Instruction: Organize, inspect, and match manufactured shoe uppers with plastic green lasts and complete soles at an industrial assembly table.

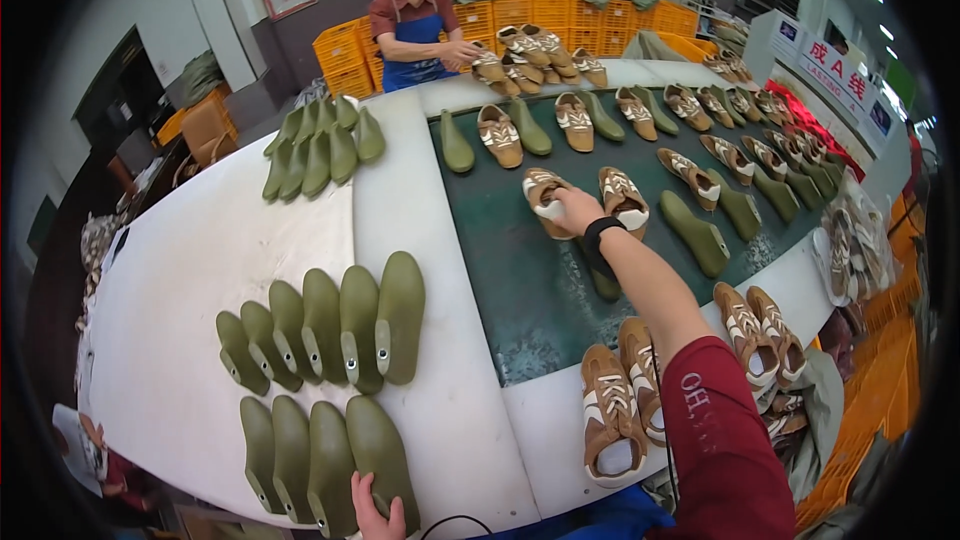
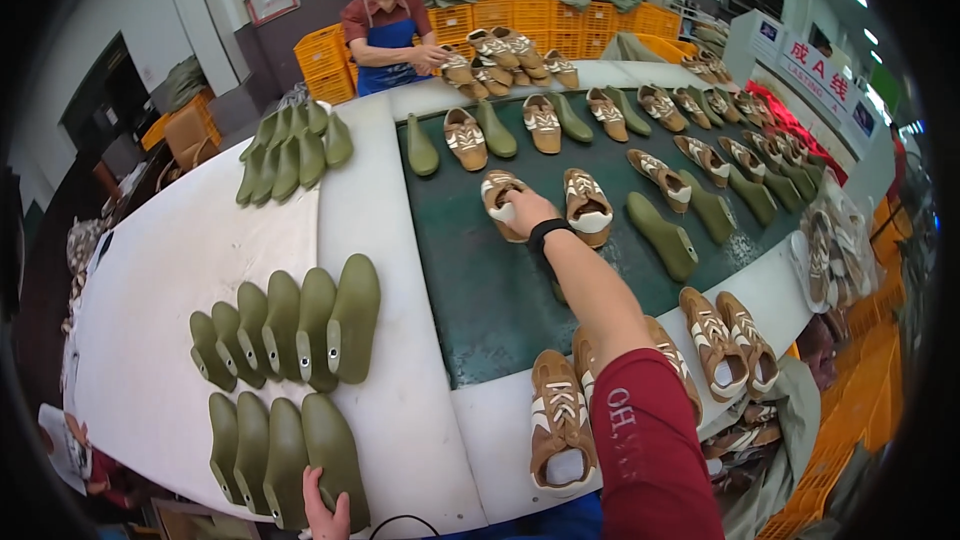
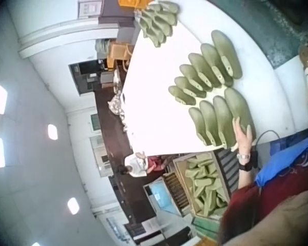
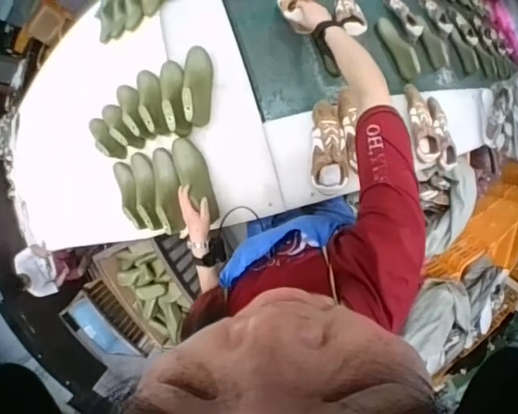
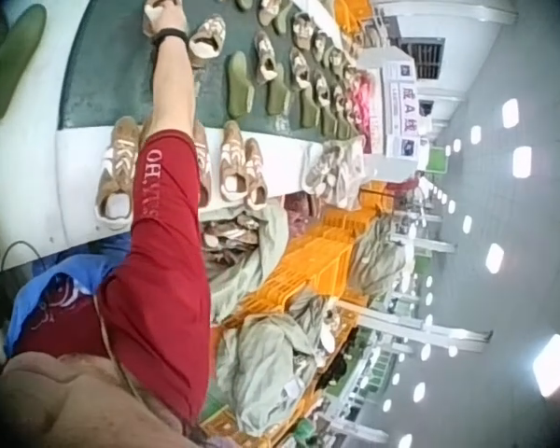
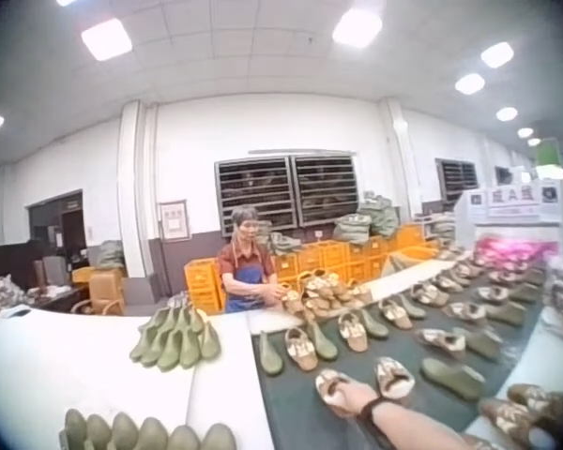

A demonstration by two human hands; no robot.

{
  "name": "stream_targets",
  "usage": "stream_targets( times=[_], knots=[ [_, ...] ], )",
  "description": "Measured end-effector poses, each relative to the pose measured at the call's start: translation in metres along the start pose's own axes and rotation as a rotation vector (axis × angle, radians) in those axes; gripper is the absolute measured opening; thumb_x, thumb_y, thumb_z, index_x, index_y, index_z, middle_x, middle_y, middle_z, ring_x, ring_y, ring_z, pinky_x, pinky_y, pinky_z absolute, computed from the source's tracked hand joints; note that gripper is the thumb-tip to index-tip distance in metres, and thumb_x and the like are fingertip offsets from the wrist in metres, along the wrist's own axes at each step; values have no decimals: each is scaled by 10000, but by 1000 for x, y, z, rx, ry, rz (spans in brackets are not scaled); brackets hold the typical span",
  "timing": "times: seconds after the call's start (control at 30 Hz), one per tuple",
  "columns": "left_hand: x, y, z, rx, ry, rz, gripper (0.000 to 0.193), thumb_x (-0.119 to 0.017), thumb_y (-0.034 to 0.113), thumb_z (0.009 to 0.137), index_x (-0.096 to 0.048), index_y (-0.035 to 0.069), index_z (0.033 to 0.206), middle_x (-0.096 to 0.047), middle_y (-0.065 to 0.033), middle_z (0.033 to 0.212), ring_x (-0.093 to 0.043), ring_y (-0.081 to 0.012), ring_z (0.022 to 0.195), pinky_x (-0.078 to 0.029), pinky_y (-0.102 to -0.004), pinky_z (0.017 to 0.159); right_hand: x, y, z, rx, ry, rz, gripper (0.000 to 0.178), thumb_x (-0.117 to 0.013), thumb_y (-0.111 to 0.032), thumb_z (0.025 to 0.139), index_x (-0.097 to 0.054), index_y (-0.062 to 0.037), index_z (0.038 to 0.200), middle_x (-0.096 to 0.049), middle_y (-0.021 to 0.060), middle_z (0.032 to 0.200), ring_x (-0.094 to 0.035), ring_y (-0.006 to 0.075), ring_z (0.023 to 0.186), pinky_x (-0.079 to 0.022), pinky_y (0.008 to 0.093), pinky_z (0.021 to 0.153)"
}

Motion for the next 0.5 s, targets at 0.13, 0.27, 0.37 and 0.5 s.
stream_targets(
  times=[0.13,0.27,0.37,0.5],
  knots=[
    [-4,-4,-1,46,-27,-44,544,-595,68,771,-382,-1,1267,-399,-201,1298,-357,-337,1220,-268,-372,1019,-7,28,-11,-16,48,92,496,-543,-23,735,-472,-137,1212,-462,146,1211,-506,317,1060,-430,378,888],
    [-6,-11,-2,146,0,-233,518,-582,61,789,-390,-2,1266,-452,-174,1250,-429,-268,1137,-328,-347,961,36,44,-40,24,-58,-68,531,-543,7,709,-478,-139,1216,-476,151,1171,-500,331,1057,-428,378,885],
    [-18,-31,-3,238,-1,-511,591,-563,2,718,-373,19,1278,-453,-166,1237,-477,-251,1078,-389,-327,904,94,52,-78,162,67,-13,433,-513,9,701,-557,-97,1118,-560,179,1047,-545,337,966,-443,388,834],
    [-35,-28,-8,217,-82,-621,754,-506,-92,589,-340,70,1306,-440,-129,1225,-496,-206,1018,-431,-282,840,176,44,-184,287,68,247,320,-453,0,724,-600,-38,1005,-613,170,951,-566,335,892,-449,383,782]
  ],
)
Point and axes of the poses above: each hand's wrist, its own z-axis towards the middle knuckle, its own x-axis out of the back of the hand, y = z × x, the point moved 5 cm from there along z, towards the middle knuckle
